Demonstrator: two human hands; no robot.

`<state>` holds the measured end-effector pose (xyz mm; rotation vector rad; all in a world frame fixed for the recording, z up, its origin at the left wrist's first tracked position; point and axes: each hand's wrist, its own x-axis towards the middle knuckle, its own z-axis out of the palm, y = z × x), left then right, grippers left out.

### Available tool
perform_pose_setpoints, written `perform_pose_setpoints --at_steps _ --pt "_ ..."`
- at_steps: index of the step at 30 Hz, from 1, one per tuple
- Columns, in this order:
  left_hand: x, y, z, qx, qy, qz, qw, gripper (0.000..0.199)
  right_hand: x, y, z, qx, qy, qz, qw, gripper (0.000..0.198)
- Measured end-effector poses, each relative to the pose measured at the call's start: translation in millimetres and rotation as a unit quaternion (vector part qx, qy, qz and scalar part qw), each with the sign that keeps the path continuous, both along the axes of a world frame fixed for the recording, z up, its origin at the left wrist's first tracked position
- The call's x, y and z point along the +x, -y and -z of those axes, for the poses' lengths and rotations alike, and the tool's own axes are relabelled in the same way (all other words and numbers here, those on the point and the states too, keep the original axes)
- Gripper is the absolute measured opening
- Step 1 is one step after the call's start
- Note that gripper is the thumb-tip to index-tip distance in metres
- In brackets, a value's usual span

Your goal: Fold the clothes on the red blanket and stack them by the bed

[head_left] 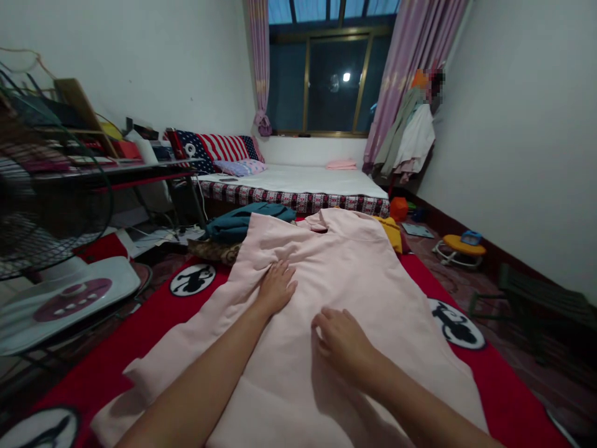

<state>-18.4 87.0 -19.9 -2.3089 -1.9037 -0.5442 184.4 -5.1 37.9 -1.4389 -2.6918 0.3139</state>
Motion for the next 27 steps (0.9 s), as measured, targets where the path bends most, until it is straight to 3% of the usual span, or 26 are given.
perform_pose_setpoints --at_steps 2,5,10,12,15,18,21,27 --pt "-2 0 1.4 0.009 0.021 0.005 1.0 0.044 -23 -6 3 0.015 -0.033 0.008 0.999 0.038" --pt "-7 -2 -0.2 0.024 0.06 0.023 0.998 0.043 -43 -11 25 0.031 -0.083 0.016 0.996 0.054" --pt "-19 -16 -32.5 0.012 0.087 0.073 0.993 0.031 -44 -12 49 0.027 -0.111 0.002 0.993 0.059" --pt "-28 -28 -49.9 0.04 0.06 0.075 0.995 0.034 -42 -12 49 0.023 -0.12 0.003 0.993 0.058" --pt "-43 -51 -64.6 0.075 -0.064 0.057 0.994 0.043 -40 -12 47 0.016 -0.13 0.004 0.991 0.058" --pt "-56 -76 -62.3 0.043 -0.158 0.004 0.987 0.054 -39 -12 47 0.013 -0.137 -0.002 0.991 0.059" --pt "-57 -96 -53.4 0.029 -0.17 -0.045 0.984 0.053 -38 -11 49 0.014 -0.146 -0.008 0.989 0.06" --pt "-24 -114 -55.2 -0.01 -0.163 -0.087 0.983 0.046 -37 -9 47 0.014 -0.166 -0.01 0.986 0.06"
